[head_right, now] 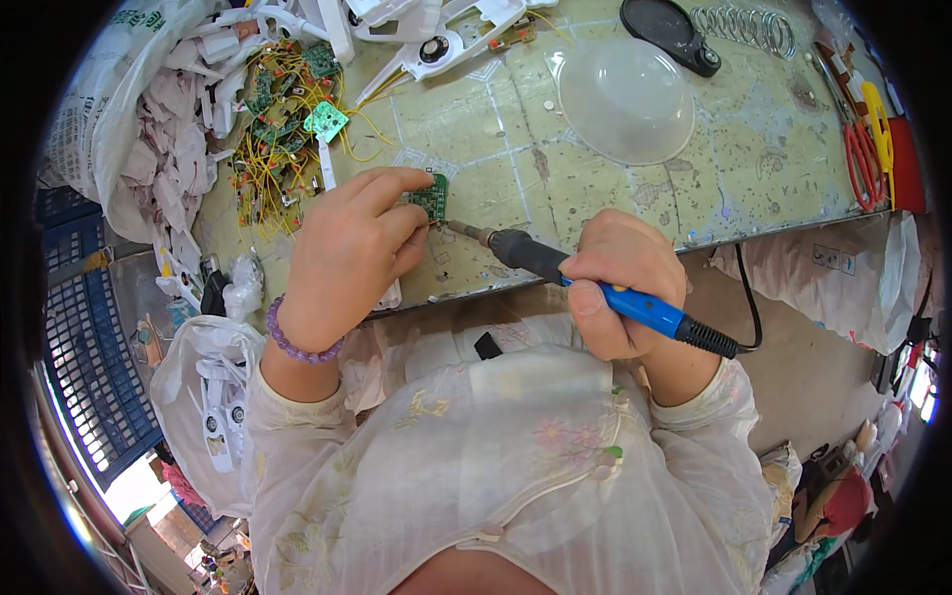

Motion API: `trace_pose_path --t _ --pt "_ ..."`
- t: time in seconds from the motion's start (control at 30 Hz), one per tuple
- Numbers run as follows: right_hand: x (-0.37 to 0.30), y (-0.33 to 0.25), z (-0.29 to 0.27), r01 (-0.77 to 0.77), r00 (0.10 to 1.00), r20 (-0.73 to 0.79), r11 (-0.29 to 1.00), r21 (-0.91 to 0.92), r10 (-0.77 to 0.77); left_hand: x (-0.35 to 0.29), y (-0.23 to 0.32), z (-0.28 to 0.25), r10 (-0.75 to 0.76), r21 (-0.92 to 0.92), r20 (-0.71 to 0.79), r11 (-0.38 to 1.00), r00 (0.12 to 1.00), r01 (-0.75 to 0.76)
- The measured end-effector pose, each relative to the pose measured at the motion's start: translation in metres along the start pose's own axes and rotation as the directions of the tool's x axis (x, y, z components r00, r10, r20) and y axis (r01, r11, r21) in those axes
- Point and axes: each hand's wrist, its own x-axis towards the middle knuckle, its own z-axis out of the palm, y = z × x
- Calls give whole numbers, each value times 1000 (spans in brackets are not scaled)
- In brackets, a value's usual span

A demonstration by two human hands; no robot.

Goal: Soldering components onto a circuit board and assembling the plastic housing for a device.

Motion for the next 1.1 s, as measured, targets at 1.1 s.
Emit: trace_pose_path --t 1.1 --pt "0 -1 -28 95 860 -425 907 -410 -283 1 1 0 -10 -44 -6 999 1000 10"
